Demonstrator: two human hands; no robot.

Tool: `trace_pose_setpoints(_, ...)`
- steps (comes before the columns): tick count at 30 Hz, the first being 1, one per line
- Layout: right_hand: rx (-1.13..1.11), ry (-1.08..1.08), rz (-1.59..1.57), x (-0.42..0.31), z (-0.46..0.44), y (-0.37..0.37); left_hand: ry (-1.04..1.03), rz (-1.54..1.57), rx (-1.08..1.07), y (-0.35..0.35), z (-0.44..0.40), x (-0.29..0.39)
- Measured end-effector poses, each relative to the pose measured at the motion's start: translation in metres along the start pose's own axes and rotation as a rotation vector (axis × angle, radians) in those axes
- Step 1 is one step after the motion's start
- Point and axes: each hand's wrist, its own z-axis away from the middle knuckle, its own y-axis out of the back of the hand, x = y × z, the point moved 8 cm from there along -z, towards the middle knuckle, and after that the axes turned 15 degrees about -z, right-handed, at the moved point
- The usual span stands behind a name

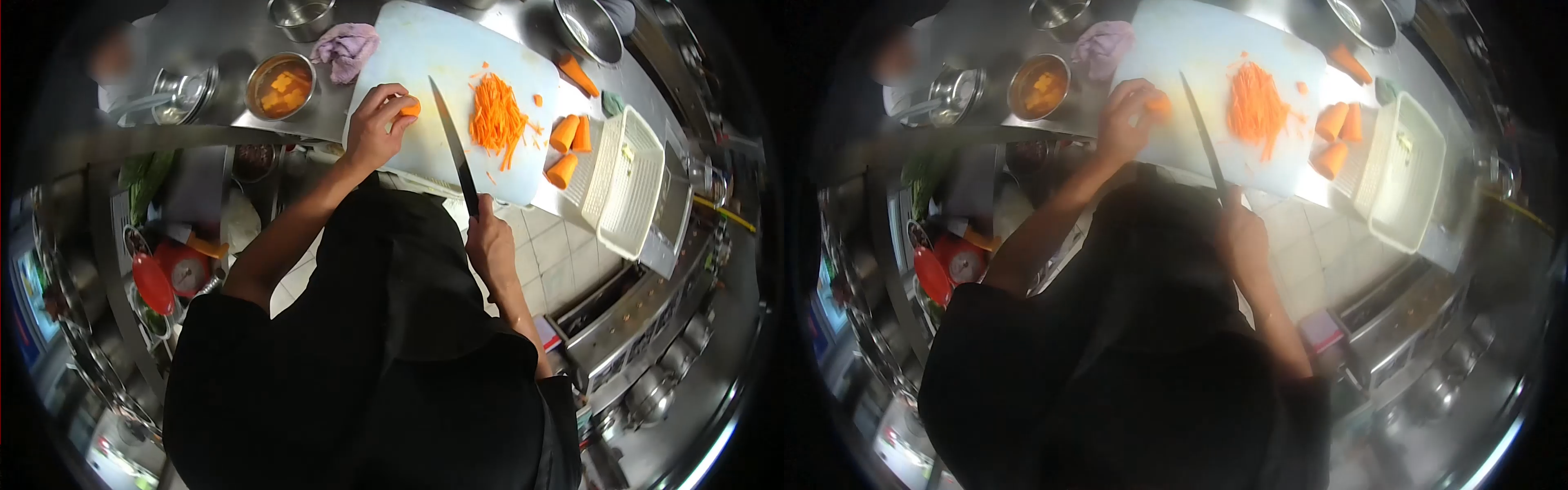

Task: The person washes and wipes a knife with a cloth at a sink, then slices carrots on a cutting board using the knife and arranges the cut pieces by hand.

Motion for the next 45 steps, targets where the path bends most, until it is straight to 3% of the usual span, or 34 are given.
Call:
trace_pose_setpoints(4, -0.044, -0.051, 0.053, -0.024, 0.02, 0.001, -0.076, 0.043, -0.027, 0.003, -0.007, 0.008)
trace_pose_setpoints(6, 0.001, -0.008, 0.033, -0.03, 0.03, 0.006, -0.128, -0.089, -0.041, 0.007, -0.012, 0.017)
trace_pose_setpoints(10, 0.025, 0.096, 0.079, -0.041, 0.042, 0.018, -0.091, -0.132, -0.089, 0.004, -0.012, 0.017)
trace_pose_setpoints(20, -0.054, 0.09, 0.036, -0.035, 0.042, 0.023, -0.116, -0.169, -0.085, 0.0, -0.01, 0.019)
trace_pose_setpoints(45, -0.059, 0.273, -0.031, -0.053, -0.088, -0.024, -0.108, -0.153, -0.063, 0.0, -0.009, 0.02)
